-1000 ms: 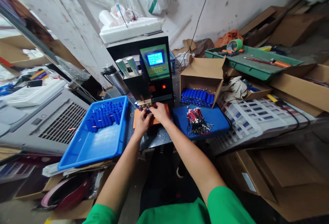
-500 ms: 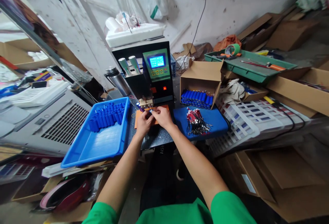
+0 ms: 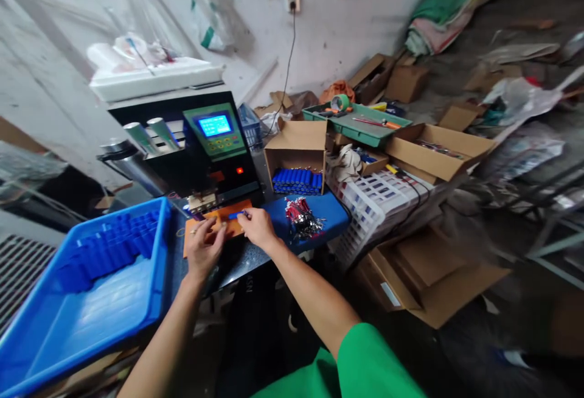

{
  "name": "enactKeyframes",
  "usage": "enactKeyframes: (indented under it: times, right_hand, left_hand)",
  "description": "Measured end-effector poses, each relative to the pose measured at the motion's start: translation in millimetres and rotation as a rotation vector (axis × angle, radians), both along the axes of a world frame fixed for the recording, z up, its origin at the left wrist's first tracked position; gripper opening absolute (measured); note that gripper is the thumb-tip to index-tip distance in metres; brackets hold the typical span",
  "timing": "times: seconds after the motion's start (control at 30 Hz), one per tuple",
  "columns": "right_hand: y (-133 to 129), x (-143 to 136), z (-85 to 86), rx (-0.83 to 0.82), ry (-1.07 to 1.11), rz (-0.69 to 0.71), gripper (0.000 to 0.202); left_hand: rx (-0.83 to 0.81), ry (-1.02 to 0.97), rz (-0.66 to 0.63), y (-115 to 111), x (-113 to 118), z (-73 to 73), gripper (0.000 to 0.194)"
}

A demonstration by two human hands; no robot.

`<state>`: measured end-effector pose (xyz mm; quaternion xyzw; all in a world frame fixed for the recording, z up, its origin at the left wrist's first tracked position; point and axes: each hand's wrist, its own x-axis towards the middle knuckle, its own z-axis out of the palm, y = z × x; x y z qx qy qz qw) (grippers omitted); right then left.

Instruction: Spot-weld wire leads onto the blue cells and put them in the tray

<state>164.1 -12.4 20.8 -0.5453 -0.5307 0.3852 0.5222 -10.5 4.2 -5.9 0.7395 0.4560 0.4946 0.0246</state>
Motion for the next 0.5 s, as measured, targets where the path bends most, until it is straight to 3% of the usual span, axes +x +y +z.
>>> enactKeyframes:
  times: [0.1, 0.2, 0.27, 0.37, 0.5]
  right_hand:
    - [-2.3, 50.0, -8.2, 0.120, -0.032, -0.182, 0.039]
    - [-2.8, 110.1, -13.9, 0.263, -0.308, -0.469, 0.041]
    - [0.7, 143.7, -16.6, 0.275, -0.493, -0.591, 0.042]
    - [11.6, 171.4, -19.5, 0.168, -0.715, -0.612, 0.044]
    - [28.2, 174.8, -19.8, -0.052, -0.918, -0.518, 0.047]
  left_hand:
    - [-0.001, -0.001, -0.027, -0.9, 1.2, 3.8, 0.028]
    - [-0.001, 0.024, -0.048, -3.6, 4.1, 9.0, 0.024]
    - [0.010, 0.026, -0.051, -4.7, 5.5, 11.8, 0.024]
    - [0.024, 0.026, -0.068, -4.8, 5.8, 14.2, 0.022]
    - [0.022, 0.038, -0.084, -4.1, 3.9, 14.8, 0.021]
